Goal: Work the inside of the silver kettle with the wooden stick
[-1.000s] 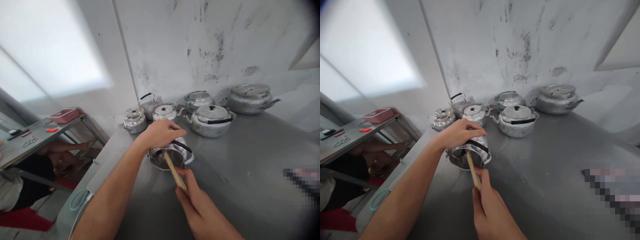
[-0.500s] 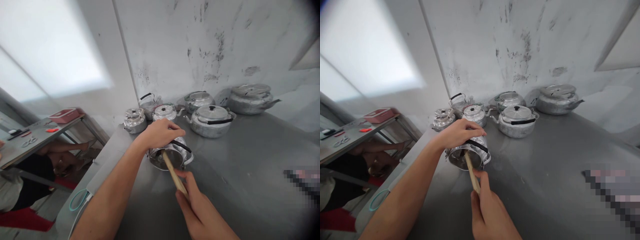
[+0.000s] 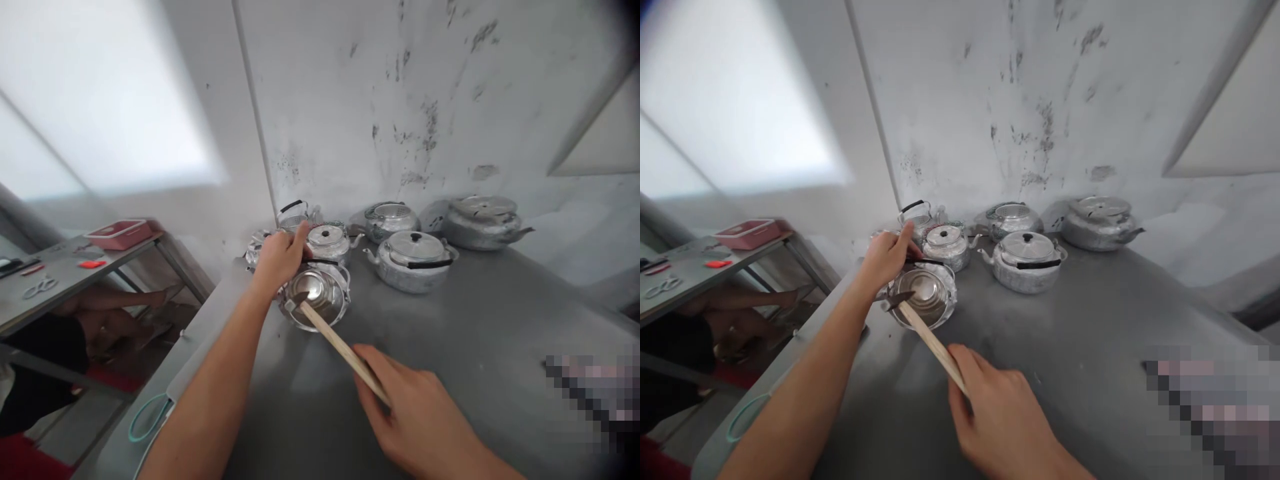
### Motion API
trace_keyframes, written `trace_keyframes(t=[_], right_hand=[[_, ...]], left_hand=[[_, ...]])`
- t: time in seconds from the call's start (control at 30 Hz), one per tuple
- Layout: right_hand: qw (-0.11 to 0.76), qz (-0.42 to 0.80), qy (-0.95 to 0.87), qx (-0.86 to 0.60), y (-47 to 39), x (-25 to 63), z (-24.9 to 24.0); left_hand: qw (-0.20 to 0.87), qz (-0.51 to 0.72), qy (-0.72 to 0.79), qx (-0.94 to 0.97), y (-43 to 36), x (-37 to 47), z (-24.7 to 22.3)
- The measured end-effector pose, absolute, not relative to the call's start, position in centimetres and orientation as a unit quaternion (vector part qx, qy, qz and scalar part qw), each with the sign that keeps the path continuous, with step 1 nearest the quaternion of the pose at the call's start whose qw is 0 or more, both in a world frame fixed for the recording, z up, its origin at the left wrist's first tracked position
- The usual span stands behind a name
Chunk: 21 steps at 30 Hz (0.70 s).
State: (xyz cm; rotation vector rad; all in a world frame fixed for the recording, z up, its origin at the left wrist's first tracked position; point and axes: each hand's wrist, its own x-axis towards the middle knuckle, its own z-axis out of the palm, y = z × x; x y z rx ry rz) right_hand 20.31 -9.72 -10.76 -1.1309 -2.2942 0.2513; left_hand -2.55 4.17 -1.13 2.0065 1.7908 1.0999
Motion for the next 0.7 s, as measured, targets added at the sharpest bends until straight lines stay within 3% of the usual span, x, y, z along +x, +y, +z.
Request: trace_keyframes(t=[0.2, 0.37, 0.7], right_hand=[[0.382, -0.032, -0.803, -0.457, -7.0, 23.1, -8.4], [0.452, -0.03, -0.693, -0.561, -5.7, 24.0, -7.4], [0.46, -0.045, -0.723, -0.513, -5.7, 25.1, -8.5]], left_hand=[[0.211, 0.255, 0.596, 0.732, 4.6, -5.2, -1.2], [0.277, 0.198, 0.562, 0.754, 5.2, -5.1, -2.7], [0.44, 0.188, 0.567, 0.67, 4.7, -5.3, -2.9]])
